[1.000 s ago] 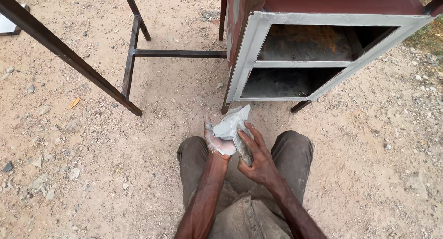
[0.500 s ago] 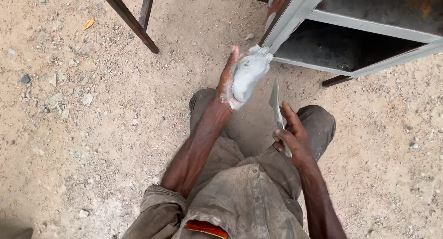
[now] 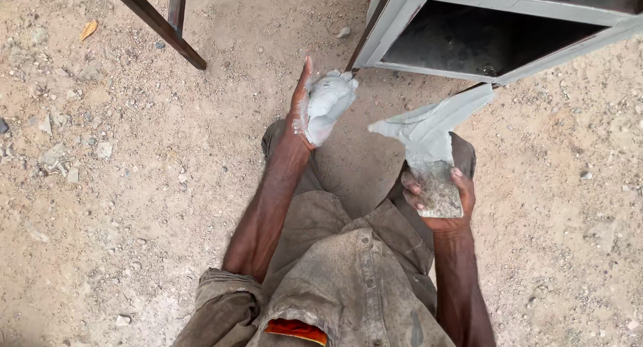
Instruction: The person applies a white plaster-like substance to the edges and surfaces of a metal cabinet using a trowel. They repeatedly scoop material from their left hand and spread it along the cabinet's edges and panels.
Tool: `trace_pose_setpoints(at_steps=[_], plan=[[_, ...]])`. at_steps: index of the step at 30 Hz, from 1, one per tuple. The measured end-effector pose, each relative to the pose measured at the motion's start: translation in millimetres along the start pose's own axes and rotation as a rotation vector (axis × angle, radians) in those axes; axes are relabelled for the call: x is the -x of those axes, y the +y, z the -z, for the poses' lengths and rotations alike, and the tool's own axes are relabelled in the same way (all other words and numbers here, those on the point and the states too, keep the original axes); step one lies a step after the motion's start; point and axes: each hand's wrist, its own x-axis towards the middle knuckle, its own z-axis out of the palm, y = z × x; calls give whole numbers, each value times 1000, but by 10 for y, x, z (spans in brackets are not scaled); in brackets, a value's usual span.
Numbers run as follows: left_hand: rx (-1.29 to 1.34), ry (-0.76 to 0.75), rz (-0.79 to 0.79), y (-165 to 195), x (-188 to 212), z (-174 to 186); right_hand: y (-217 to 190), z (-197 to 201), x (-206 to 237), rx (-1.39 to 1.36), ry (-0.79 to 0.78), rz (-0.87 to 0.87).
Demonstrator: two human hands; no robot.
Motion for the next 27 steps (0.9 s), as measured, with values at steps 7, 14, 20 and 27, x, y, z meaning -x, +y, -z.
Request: trace_pose_setpoints(at_steps=[7,14,20,27], plan=[[164,-6,223,-107,189,331,-202,-643,-327,323,4,509],[226,53,398,-83,255,637,-306,-1260,-1215,1753,508,1239],[176,77,430,35,361,770,-472,-1309,-1633,1874,620,1420],[205,170,349,44,350,762,-536,-1164,-1946,1843,572,1470]])
